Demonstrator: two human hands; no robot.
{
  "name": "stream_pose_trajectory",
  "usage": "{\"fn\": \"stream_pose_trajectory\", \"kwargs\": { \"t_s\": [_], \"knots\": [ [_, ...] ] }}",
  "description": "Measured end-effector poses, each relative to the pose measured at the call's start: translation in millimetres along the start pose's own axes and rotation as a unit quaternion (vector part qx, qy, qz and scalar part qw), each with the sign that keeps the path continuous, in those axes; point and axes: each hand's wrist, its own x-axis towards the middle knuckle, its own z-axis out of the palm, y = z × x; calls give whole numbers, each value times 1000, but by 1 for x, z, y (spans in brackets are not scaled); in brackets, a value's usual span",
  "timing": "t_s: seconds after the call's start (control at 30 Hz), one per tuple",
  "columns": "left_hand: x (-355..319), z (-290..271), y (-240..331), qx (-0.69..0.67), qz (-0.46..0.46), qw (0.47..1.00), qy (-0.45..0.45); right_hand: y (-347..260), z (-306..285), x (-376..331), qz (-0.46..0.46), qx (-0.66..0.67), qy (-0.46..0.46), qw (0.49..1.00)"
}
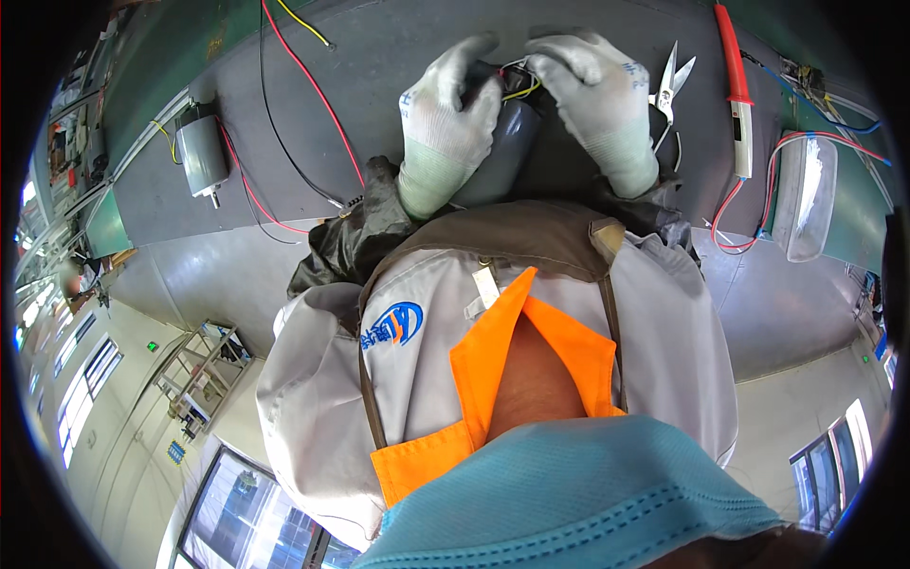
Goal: Assembling wires and connectors onto cylindrical electronic components at a factory workbench.
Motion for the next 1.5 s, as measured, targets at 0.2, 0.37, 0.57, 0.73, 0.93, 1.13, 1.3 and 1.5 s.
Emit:
{"fn": "stream_pose_trajectory", "kwargs": {
  "t_s": [0.2,0.37,0.57,0.73,0.93,1.13,1.3,1.5],
  "knots": [
    [-15,8,-5,-91,-61,993,44,17,-2,-7,213,83,55,972],
    [-11,3,3,93,106,990,8,53,18,-9,144,-1,67,987],
    [-4,2,5,230,145,961,-54,61,27,15,257,305,81,913],
    [12,-8,7,339,292,876,-180,0,-12,18,324,593,-89,731],
    [41,-28,6,337,446,778,-288,-1,-36,14,313,481,-106,812],
    [34,-29,6,410,398,759,-312,6,24,48,340,569,-43,747],
    [38,-42,6,422,303,814,-259,20,-33,-40,122,-326,109,931],
    [79,-6,-7,63,269,903,-328,-8,-30,-153,195,-293,-20,936]
  ]
}}
